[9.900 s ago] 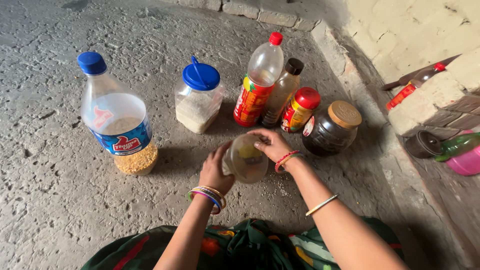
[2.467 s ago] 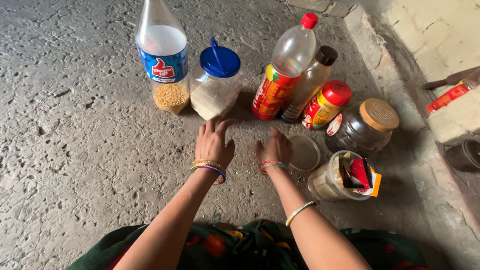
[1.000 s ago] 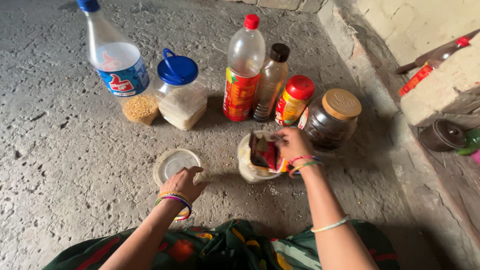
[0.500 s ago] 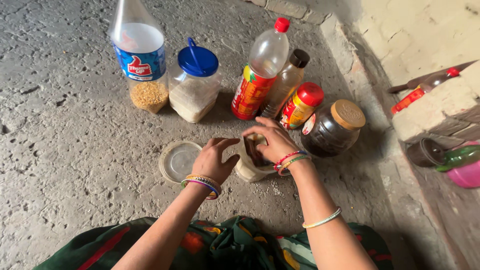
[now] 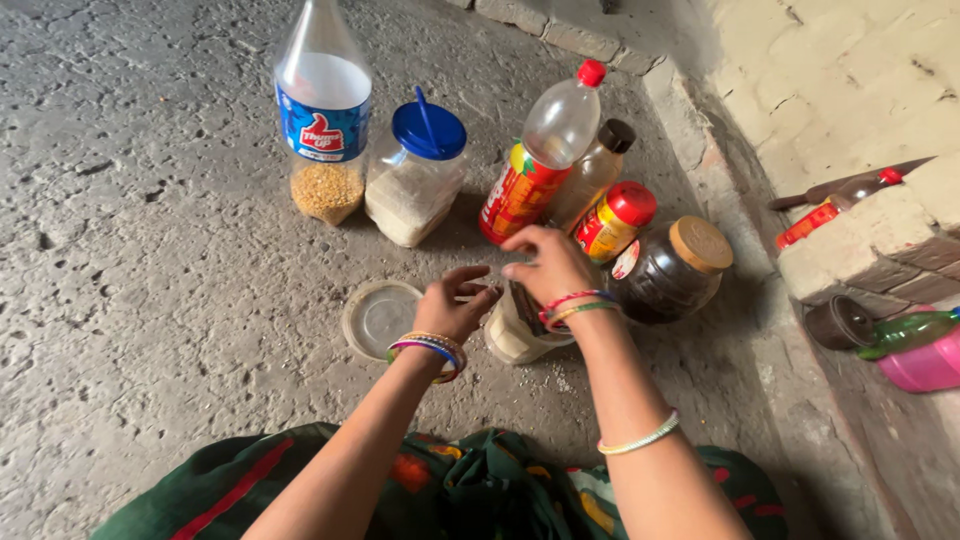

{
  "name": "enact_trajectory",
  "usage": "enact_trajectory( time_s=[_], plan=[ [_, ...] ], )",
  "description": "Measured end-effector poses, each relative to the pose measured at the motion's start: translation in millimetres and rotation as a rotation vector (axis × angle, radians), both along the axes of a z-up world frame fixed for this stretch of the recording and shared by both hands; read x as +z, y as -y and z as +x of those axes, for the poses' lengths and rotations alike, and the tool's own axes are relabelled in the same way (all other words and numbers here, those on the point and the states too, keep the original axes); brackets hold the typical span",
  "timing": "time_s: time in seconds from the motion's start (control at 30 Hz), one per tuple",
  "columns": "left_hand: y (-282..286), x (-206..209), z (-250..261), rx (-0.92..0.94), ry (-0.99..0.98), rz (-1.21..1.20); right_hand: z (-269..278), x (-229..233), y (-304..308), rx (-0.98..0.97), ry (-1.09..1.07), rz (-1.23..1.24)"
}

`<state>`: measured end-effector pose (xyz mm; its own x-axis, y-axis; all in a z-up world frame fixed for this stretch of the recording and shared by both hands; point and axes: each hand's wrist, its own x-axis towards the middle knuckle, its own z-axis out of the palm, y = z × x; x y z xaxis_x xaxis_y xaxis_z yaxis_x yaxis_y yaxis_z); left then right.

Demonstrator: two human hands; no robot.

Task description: The person sits on the floor and sorts various food items and packets from a small plastic container into a larger container. They then open a jar of rice and pour some into the lid.

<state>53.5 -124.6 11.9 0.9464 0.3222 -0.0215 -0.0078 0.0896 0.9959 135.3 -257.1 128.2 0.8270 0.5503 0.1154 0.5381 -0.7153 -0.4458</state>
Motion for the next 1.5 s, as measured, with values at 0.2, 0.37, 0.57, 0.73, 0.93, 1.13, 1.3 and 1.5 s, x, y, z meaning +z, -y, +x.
enact_trajectory(
  time_s=[0.2, 0.37, 0.57, 0.73, 0.93, 1.13, 1.3, 1.5],
  plan=[
    [18, -6, 2, -0.03, -0.034, 0.096, 13, -40, 31, -0.112, -0.161, -0.094],
    [27, -11, 0, 0.041, -0.026, 0.04, 0, -62, 24, -0.001, 0.091, -0.033],
    [9, 1, 1, 0.089, -0.014, -0.534, -38, -28, -13, -0.004, 0.038, -0.021],
    [-31, -12, -3, 0.172, -0.111, -0.696, -62, -28, -51, 0.015, 0.017, -0.027],
    [-78, -86, 18, 0.458, -0.196, -0.505, -75, -78, -96, 0.117, -0.05, 0.057],
    [-82, -121, 17, 0.454, -0.316, -0.326, -80, -109, -108, 0.185, -0.173, 0.043],
    [-68, -82, 7, 0.559, -0.513, 0.235, -68, -99, -95, 0.094, -0.037, -0.017],
    [-57, -49, -12, 0.558, -0.404, 0.495, -56, -65, -53, -0.079, 0.166, 0.225]
  ],
)
